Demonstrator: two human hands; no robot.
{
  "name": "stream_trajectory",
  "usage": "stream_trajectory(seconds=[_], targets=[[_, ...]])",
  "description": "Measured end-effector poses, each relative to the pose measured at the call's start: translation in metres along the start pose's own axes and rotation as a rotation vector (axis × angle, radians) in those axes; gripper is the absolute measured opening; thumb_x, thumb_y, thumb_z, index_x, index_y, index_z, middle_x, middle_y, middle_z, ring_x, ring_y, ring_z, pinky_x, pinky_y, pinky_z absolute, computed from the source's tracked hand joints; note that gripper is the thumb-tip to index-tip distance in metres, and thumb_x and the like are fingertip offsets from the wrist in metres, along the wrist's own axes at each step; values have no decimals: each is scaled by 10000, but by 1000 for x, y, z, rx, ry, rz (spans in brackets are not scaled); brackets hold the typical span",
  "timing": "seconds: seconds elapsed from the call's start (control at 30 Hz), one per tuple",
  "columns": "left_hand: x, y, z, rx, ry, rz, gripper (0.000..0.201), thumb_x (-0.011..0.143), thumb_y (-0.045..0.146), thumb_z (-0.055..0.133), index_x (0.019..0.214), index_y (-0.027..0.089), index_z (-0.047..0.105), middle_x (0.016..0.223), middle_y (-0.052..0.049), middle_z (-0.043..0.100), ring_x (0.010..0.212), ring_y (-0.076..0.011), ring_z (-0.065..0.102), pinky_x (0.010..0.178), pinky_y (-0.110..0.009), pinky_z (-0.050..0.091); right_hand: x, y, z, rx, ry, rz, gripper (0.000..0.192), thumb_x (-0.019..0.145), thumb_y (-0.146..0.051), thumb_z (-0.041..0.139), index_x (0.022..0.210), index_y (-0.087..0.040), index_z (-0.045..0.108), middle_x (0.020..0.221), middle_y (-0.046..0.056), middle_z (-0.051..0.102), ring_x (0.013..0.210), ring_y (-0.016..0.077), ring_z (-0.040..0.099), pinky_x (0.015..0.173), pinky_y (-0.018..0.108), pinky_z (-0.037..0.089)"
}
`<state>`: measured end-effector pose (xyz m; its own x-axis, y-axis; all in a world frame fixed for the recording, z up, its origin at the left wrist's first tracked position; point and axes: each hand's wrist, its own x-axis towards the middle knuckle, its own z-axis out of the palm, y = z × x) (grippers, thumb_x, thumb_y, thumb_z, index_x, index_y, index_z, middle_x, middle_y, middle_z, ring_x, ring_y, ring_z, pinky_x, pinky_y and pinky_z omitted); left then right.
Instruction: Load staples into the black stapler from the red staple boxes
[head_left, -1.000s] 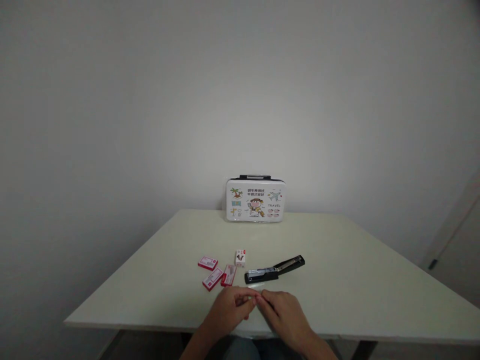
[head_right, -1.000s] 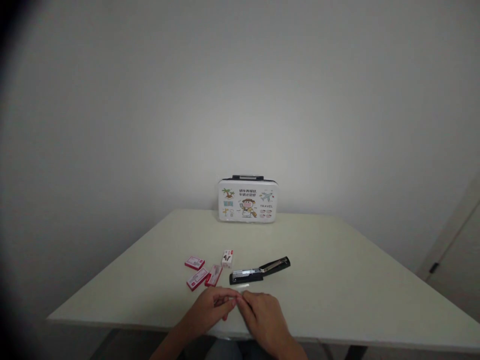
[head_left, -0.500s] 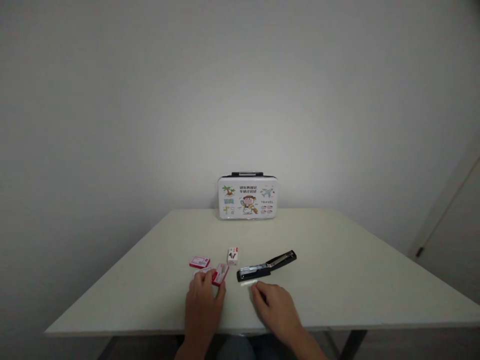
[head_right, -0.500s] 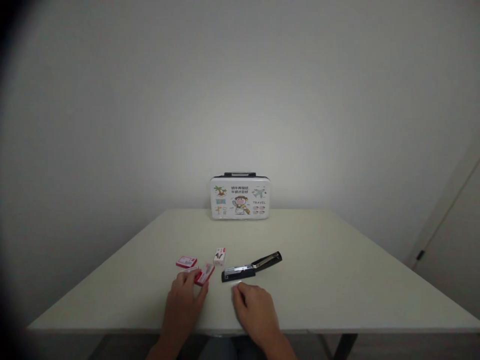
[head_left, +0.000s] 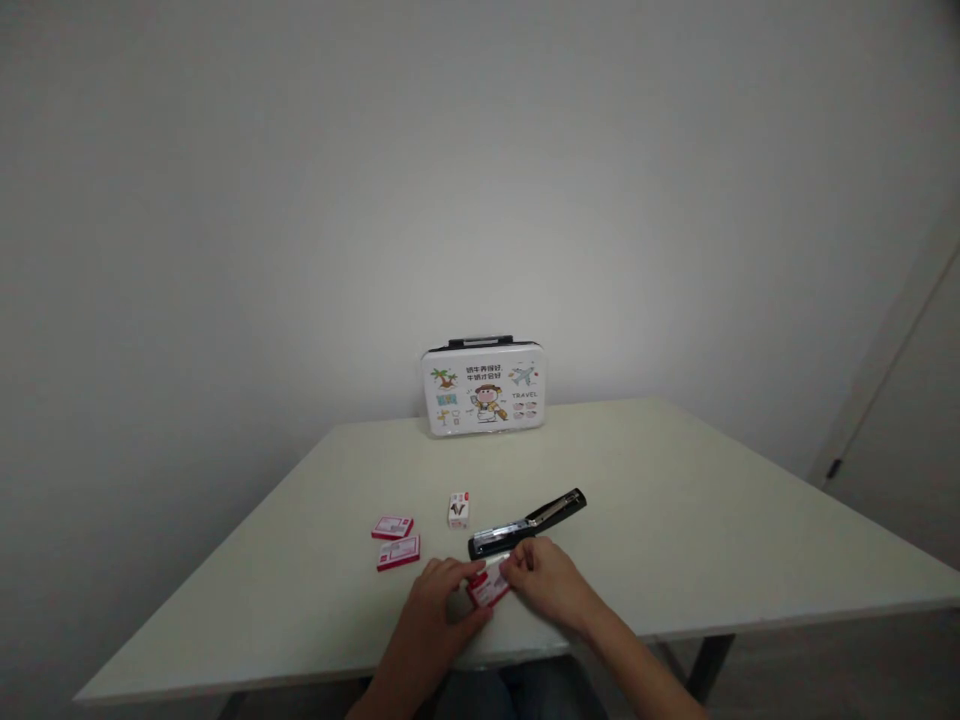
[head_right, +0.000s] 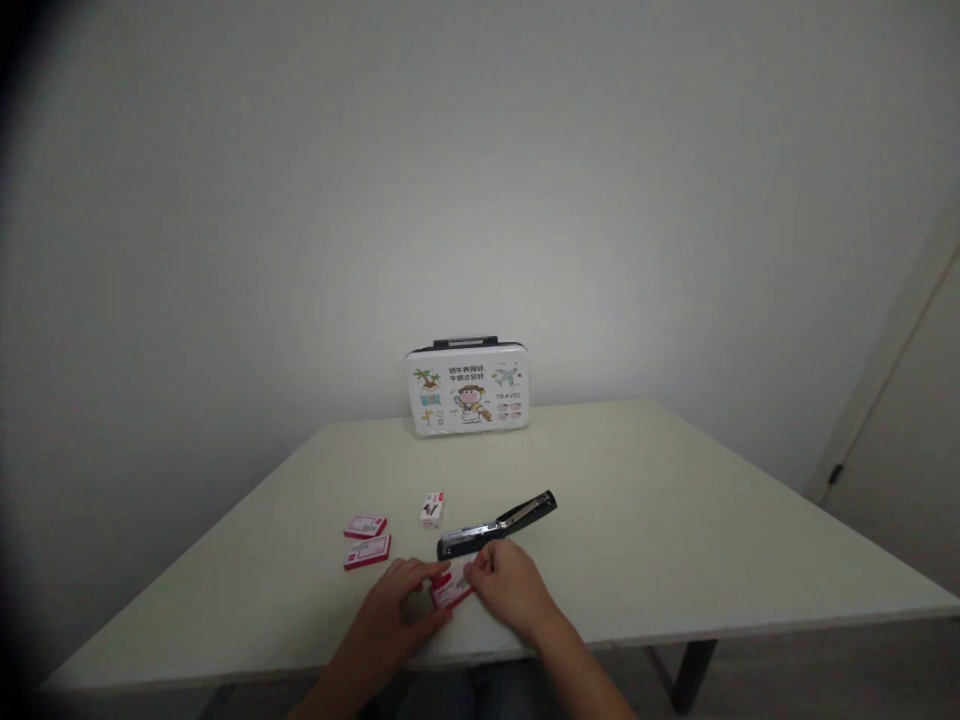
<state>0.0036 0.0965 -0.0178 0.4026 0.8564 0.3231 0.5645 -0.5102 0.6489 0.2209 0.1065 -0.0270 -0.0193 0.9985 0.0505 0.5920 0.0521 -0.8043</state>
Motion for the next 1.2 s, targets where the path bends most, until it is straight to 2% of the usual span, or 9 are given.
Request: stream_trajectory(seconds=[0.13, 0.2, 0.4, 0.6, 0.73, 0.87, 0.93, 1.07, 1.2], targets=[[6, 0, 0, -48, -35, 8, 392, 795, 271, 732, 1186, 267, 695, 1112, -71, 691, 1062, -249, 608, 963, -390, 482, 2, 10, -9, 212, -201, 64, 298, 846, -382, 612, 646, -161, 603, 539, -32, 535, 485, 91, 407, 474, 225, 250], [7, -2, -1, -72, -53, 14, 363, 797, 277, 735, 1159, 267, 702, 1095, -67, 690, 1046, -243, 612, 948, -375, 489, 1, 12, -12, 263, -259, 90, 343, 839, -406, 604, 597, -164, 586, 492, -37, 501, 434, 80, 351, 444, 229, 218], [8, -9, 0, -69, -56, 28, 353, 795, 284, 758, 1142, 277, 696, 1084, -45, 683, 1032, -230, 609, 930, -344, 488, 4, 20, -19, 330, -303, 127, 314, 795, -412, 620, 590, -182, 560, 454, -49, 479, 384, 76, 337, 399, 229, 202], [6, -14, 2, -53, -37, 61, 327, 840, 273, 712, 1163, 280, 666, 1102, -39, 667, 1039, -220, 602, 948, -345, 479, 1, 30, -36, 344, -323, 181, 313, 794, -445, 635, 637, -186, 560, 459, -54, 484, 363, 74, 328, 386, 226, 189], [5, -10, 0, -4, 22, 96, 375, 792, 253, 742, 1152, 256, 639, 1127, -57, 644, 1082, -241, 579, 969, -372, 474, -2, 36, -45, 234, -243, 171, 317, 834, -474, 636, 722, -180, 592, 515, -38, 540, 414, 92, 395, 427, 221, 241], [4, -6, 1, 102, 80, 98, 483, 751, 342, 793, 1188, 249, 611, 1247, -86, 595, 1182, -284, 529, 1021, -430, 445, 3, 23, -52, -23, 22, 4, 275, 899, -441, 590, 831, -179, 640, 683, 16, 660, 596, 147, 564, 546, 237, 354], [4, -4, 3, 172, 81, 126, 568, 749, 396, 797, 1256, 251, 587, 1330, -98, 559, 1243, -307, 490, 1064, -471, 406, 7, 8, -51, -112, 88, -86, 258, 944, -402, 530, 931, -193, 681, 809, 43, 712, 708, 176, 626, 637, 254, 402], [4, -2, 9, 266, 52, 144, 595, 798, 383, 741, 1345, 269, 538, 1397, -85, 532, 1275, -309, 466, 1084, -492, 383, 19, -18, -31, -175, 57, -191, 251, 946, -345, 533, 991, -210, 741, 966, 70, 742, 898, 207, 662, 789, 273, 427], [4, 1, 9, 297, 52, 127, 579, 806, 339, 713, 1353, 288, 529, 1400, -66, 537, 1275, -302, 472, 1074, -488, 395, 32, -21, -3, 9, 14, -92, 210, 903, -307, 574, 938, -176, 734, 844, 56, 739, 769, 188, 666, 671, 252, 433]])
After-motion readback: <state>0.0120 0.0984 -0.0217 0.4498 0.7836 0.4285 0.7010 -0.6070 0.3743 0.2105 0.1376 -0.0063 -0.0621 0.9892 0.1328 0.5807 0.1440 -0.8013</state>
